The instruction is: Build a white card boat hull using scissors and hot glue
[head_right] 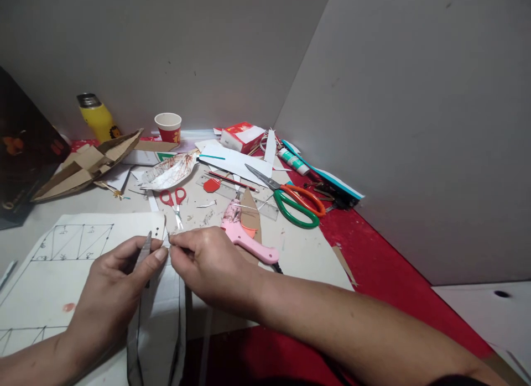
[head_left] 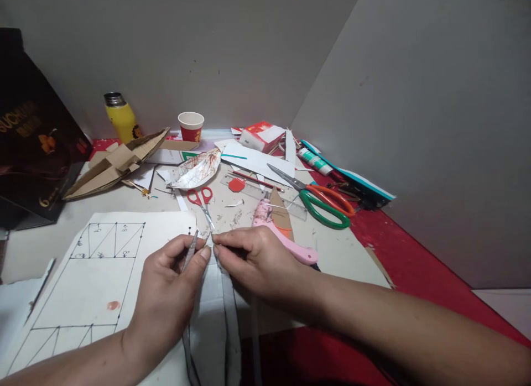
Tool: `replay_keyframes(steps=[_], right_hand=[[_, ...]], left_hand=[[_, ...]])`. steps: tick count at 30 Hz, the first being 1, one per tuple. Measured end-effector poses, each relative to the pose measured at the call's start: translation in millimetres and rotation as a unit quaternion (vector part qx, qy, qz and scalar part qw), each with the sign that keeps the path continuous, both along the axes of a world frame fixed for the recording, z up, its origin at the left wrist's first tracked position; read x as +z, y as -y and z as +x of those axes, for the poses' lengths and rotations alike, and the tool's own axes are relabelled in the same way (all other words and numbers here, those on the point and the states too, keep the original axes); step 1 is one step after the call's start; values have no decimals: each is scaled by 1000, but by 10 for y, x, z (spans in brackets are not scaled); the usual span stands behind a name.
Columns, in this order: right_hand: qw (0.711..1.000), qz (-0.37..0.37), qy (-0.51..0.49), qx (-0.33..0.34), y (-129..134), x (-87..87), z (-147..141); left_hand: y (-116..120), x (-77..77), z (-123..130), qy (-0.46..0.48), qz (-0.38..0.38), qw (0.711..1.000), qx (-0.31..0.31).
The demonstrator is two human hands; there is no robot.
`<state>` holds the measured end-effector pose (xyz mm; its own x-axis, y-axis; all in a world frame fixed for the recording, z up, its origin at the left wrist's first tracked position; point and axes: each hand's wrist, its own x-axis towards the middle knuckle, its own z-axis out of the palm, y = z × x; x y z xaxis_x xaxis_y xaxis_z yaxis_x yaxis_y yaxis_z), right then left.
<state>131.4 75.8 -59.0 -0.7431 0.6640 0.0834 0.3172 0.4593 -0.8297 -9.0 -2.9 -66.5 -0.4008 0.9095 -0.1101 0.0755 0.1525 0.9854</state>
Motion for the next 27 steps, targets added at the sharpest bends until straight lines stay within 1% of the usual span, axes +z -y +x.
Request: replay_keyframes(steps=[4, 8, 13, 15, 17, 23, 27], right_hand=[[999, -28, -27, 2, -9, 7, 9], [996, -74, -38, 10, -38, 6, 6], [991, -120, -35, -45, -45, -20, -18], [989, -135, -38, -55, -41, -25, -25], [988, -136, -42, -57, -38, -24, -28], [994, -86, -58, -44, -29, -16, -23], [991, -99, -83, -30, -25, -21, -25]], left_hand=[[-11, 6, -12, 3, 7, 1000, 11], [-40, 23, -19, 11, -7, 1000, 19], [-53, 42, -18, 21, -17, 999, 26], [-50, 47, -21, 26, -16, 999, 26], [-48, 50, -24, 29, -11, 999, 25], [-48, 26, -7, 43, 4, 999, 17], [-44, -1, -15, 48, 2, 999, 14]])
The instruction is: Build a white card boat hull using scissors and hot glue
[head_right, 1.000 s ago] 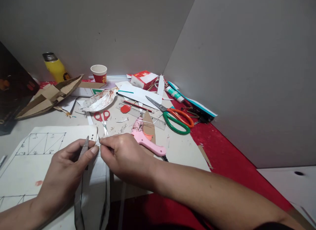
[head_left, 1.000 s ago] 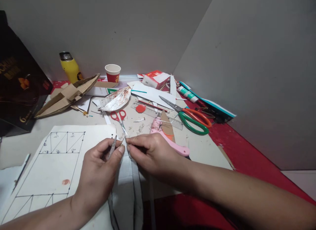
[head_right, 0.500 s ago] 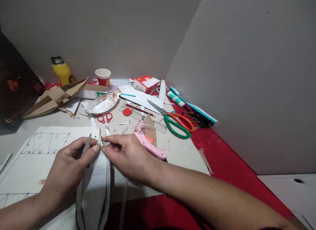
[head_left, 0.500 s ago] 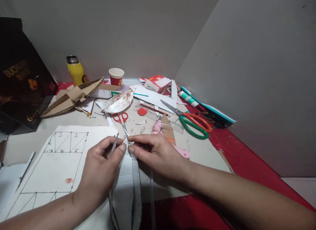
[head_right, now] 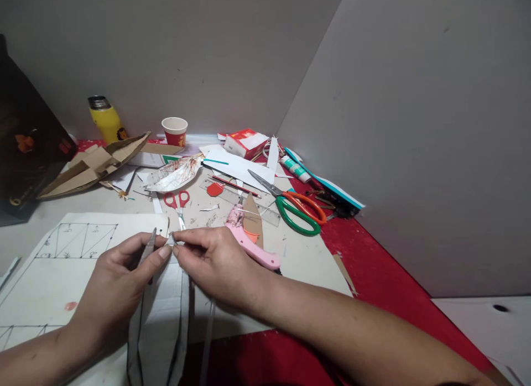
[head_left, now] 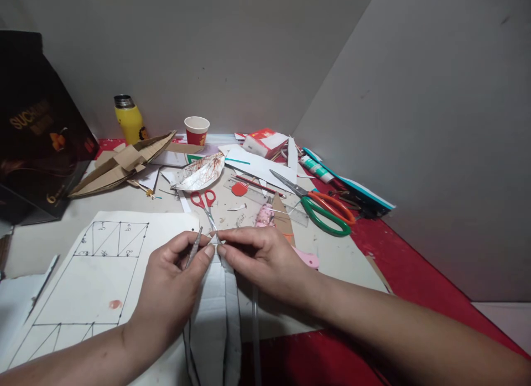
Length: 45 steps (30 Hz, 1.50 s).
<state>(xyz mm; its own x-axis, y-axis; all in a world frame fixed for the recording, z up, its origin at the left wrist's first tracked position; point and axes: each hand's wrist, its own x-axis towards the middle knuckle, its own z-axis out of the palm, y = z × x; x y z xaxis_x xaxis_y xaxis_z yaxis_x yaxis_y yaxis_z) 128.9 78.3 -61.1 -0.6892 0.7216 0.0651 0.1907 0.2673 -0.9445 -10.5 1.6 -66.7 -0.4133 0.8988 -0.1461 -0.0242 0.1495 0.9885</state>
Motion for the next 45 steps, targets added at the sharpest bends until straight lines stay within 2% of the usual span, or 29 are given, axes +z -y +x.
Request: replay_keyframes(steps=[5, 9, 14, 23, 33, 38, 41, 45], right_hand=[[998, -45, 24, -48, -24, -1, -35], [997, -57, -12, -41, -26, 23, -51], [991, -111, 38, -71, -3, 62, -37], [982, -187, 30, -10, 19, 75, -26], [978, -191, 86, 17, -22, 96, 46], [987, -103, 108, 59, 46, 42, 54], [985, -87, 138, 54, 61, -3, 71], [989, -136, 49, 23, 46, -48, 25]], left_hand=[[2, 38, -12, -2, 1, 1000, -31], [-4, 75, -2, -13, 2, 998, -57], [-3, 81, 2, -16, -9, 999, -26], [-11, 61, 7, -11, -48, 999, 4], [-38, 102, -85, 7, -13, 999, 41], [-26, 61, -73, 21, -13, 999, 34], [-26, 36, -65, 22, -22, 999, 30], [-16, 20, -59, 52, -35, 998, 15]])
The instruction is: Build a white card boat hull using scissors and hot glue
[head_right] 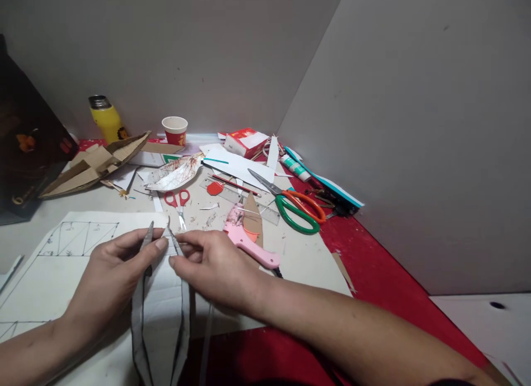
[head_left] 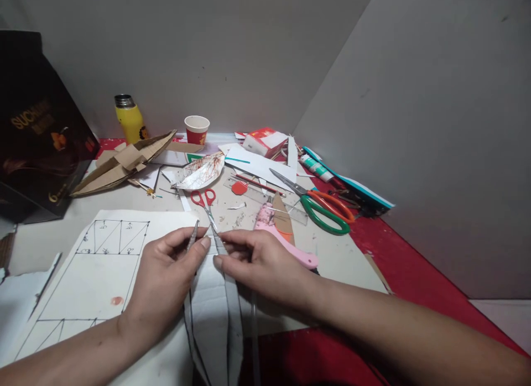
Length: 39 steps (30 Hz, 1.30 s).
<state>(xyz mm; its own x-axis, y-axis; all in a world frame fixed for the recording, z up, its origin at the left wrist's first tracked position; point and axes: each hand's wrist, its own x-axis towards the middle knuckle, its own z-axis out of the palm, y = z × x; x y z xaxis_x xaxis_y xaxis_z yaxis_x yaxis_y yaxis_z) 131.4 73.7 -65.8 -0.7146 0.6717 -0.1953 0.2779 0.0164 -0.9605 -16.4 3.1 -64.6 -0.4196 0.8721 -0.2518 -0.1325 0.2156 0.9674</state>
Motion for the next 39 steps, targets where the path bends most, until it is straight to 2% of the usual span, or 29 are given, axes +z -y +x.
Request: replay_keyframes(steps=[4, 9, 13, 21, 28, 33, 39], right_hand=[[998, -7, -60, -18, -13, -24, -62], [997, 57, -50, -16, 3, -43, -54], [997, 64, -36, -11, 7, -43, -40], [998, 52, -31, -6, 17, -44, -39], [998, 55, -15, -2, -1, -41, -28], [999, 46, -11, -4, -8, -59, -9], [997, 70, 14, -10, -12, -83, 3]], left_hand=[[24, -3, 6, -65, 16, 997, -27], [35, -3, -12, -205, 78, 969, -112], [35, 0, -36, -237, 93, 954, -160], [34, -14, -43, -228, 78, 959, -150], [13, 1, -48, -220, 63, 956, -181], [18, -5, -52, -261, 79, 944, -188], [40, -74, -71, -311, 106, 933, -151]])
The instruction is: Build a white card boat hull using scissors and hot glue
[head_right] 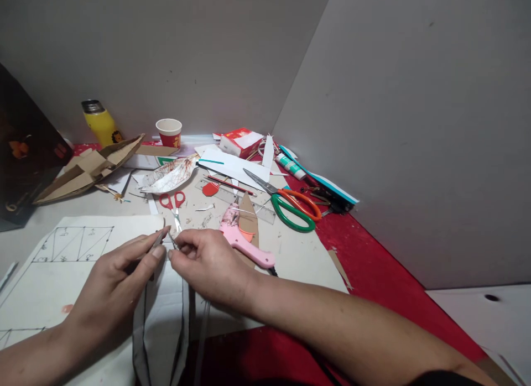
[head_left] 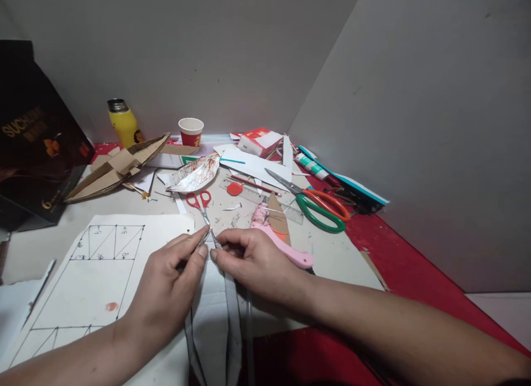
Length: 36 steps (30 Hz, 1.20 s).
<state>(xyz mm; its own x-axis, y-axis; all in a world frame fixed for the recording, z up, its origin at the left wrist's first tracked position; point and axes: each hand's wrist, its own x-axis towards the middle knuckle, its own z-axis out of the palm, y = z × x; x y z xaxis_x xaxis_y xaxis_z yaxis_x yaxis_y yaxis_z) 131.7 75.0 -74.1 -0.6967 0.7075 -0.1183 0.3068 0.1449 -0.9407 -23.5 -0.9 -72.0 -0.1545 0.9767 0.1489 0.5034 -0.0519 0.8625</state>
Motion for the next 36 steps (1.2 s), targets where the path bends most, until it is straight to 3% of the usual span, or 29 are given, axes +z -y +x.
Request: replay_keyframes(steps=[6, 12, 15, 24, 36], right_hand=[[1000, 7, -13, -3, -10, 34, -9], [999, -21, -30, -29, -47, 68, -46], [998, -11, -37, -45, -61, 66, -51], [998, -18, -49, -46, -43, 42, -20], [999, -15, -29, -39, -35, 53, -10]], left_hand=[[-16, 81, -4, -26, -54, 998, 4], [-9, 143, -52, 91, -110, 988, 50], [-16, 146, -73, 128, -106, 984, 65], [24, 80, -44, 24, -37, 996, 71], [28, -5, -20, 42, -47, 996, 70]])
